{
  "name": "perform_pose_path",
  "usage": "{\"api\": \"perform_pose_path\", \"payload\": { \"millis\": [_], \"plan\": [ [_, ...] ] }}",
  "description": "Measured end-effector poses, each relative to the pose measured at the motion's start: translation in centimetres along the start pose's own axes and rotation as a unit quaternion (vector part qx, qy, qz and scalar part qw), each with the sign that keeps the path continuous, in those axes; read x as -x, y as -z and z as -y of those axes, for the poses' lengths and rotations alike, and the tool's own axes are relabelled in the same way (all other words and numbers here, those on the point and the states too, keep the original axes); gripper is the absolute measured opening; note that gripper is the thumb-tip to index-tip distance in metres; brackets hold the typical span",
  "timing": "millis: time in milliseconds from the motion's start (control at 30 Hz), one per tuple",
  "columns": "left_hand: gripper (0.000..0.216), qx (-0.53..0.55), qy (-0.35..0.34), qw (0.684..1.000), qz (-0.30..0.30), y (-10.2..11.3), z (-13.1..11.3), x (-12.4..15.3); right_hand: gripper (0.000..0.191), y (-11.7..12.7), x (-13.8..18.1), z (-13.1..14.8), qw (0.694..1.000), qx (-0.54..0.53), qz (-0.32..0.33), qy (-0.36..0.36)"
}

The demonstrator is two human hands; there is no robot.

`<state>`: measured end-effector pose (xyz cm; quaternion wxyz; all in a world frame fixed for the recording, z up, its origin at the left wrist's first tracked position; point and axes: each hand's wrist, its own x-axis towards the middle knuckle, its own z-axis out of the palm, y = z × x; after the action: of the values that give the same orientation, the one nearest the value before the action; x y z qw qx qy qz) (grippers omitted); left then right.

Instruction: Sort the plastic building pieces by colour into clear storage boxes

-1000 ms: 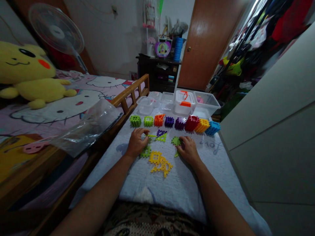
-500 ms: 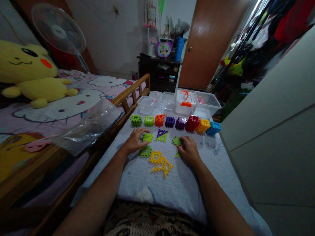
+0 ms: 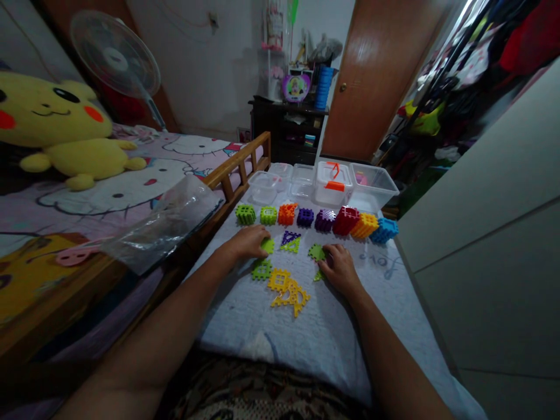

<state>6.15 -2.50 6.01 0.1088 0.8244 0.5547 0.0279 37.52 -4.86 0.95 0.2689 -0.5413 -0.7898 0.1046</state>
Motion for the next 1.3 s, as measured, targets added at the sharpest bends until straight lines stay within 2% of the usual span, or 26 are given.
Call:
{"api": "perform_pose_path", "payload": {
  "millis": [167,300,433,567,733,967,1133,1300],
  "plan": [
    [0.035,-0.038,-0.022,0.999,0.002,1.0,-0.5,0.0,0.034,0.0,0.0,0.0,1.000,-0.003,0.004,-0.001],
    [0.042,-0.079,-0.055,0.995,-0.031,3.0,-0.2,-0.6,0.035,0.1,0.0,-0.1,1.000,-0.007,0.015,0.000],
    [0.047,-0.100,-0.046,0.992,-0.069,5.4,1.4,-2.8,0.035,0.1,0.0,-0.1,1.000,-0.005,0.019,-0.001],
    [0.049,-0.123,-0.018,0.991,-0.055,6.7,2.8,-5.4,0.035,0.1,0.0,-0.1,1.000,-0.006,0.015,0.003],
    [0.047,-0.141,-0.003,0.989,-0.042,6.4,3.1,-7.3,0.034,0.2,0.1,-0.2,1.000,-0.011,0.013,0.007],
    [0.046,-0.141,-0.004,0.990,-0.017,5.9,3.7,-8.2,0.032,0.3,0.1,-0.2,1.000,-0.006,0.013,0.014],
    [0.055,-0.140,-0.001,0.990,0.001,6.1,3.5,-8.0,0.033,0.4,0.0,-0.1,1.000,-0.007,0.021,0.009],
    [0.056,-0.131,-0.024,0.991,-0.031,5.6,3.4,-6.9,0.033,0.4,0.0,-0.1,1.000,-0.003,0.021,0.007]
  ]
}}
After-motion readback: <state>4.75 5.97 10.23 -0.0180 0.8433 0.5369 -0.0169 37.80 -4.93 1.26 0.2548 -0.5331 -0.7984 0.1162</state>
